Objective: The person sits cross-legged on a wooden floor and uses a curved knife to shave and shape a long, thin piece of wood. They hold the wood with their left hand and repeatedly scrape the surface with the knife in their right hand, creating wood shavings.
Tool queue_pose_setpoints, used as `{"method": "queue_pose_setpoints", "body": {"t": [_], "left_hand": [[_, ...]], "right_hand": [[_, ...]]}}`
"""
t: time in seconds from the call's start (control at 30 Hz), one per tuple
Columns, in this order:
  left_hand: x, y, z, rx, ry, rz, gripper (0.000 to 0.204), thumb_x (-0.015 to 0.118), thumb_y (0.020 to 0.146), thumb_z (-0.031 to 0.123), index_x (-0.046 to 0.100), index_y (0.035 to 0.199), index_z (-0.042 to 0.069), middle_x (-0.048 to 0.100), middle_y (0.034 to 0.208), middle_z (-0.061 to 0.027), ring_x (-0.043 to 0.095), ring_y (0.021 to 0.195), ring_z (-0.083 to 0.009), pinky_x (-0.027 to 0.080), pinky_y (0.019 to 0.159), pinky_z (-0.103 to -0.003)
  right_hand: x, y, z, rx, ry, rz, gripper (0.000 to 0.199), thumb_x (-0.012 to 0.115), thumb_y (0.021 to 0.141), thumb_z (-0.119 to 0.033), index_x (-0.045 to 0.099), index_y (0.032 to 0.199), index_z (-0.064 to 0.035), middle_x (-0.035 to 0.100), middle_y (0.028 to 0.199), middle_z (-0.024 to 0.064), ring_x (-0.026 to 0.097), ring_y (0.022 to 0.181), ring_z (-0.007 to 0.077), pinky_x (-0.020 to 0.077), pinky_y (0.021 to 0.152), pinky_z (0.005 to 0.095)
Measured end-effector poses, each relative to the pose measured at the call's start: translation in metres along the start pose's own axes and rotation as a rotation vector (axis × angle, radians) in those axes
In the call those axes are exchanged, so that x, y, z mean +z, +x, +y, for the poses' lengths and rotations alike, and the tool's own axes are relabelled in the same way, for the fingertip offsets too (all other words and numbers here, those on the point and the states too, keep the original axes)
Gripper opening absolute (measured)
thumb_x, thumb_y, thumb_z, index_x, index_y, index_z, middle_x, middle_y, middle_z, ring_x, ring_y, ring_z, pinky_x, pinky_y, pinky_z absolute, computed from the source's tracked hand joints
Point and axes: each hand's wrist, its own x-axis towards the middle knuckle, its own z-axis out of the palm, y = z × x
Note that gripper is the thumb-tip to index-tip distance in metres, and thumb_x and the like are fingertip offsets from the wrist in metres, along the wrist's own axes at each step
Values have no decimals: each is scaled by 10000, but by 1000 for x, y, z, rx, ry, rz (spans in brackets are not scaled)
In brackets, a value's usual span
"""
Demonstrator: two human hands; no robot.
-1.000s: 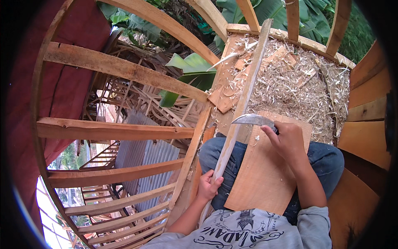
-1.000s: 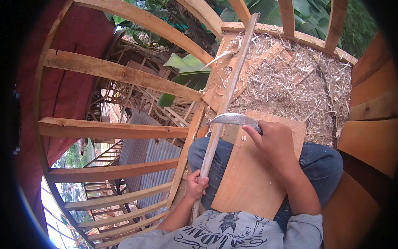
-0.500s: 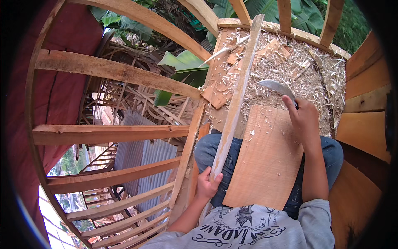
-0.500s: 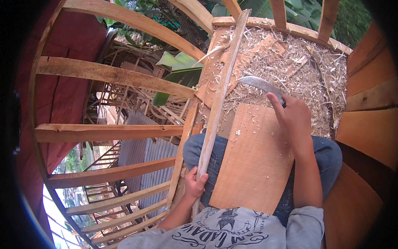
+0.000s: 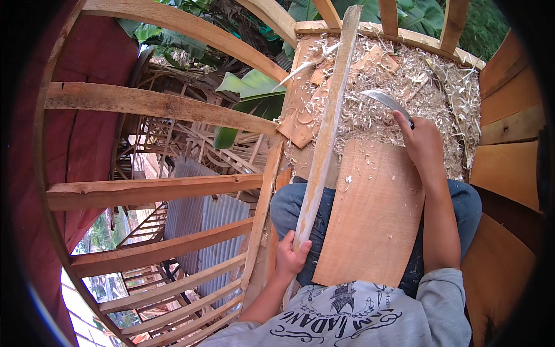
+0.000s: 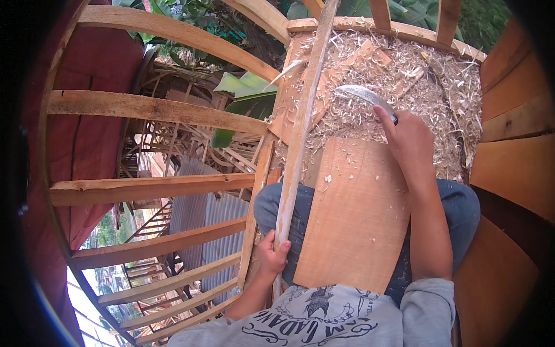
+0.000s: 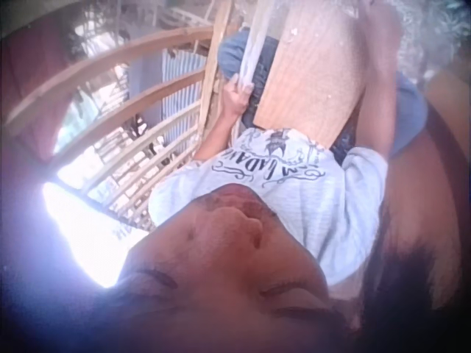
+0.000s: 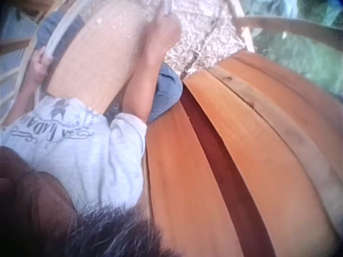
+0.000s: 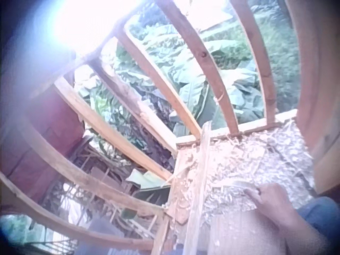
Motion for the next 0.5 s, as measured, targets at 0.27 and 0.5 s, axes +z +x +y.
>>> {"method": "queue_pose_setpoints", "body": {"t": [0.27,0.5], "left_hand": [[-16,10,18,-250,-307,-189,306,655,871,308,526,887,31,489,606,15,445,466,-47,353,371,-208],[-22,12,9,-263,-405,-251,270,631,890,263,534,954,18,475,624,25,443,461,-37,355,340,-188]], "right_hand": [[29,-89,-47,-567,5,-281,582,569,844,-566,653,631,-31,567,504,146,596,473,310,473,480,392],[14,-15,-23,-62,14,-73,666,482,890,-594,648,675,14,594,597,194,622,604,350,481,581,437]]}}
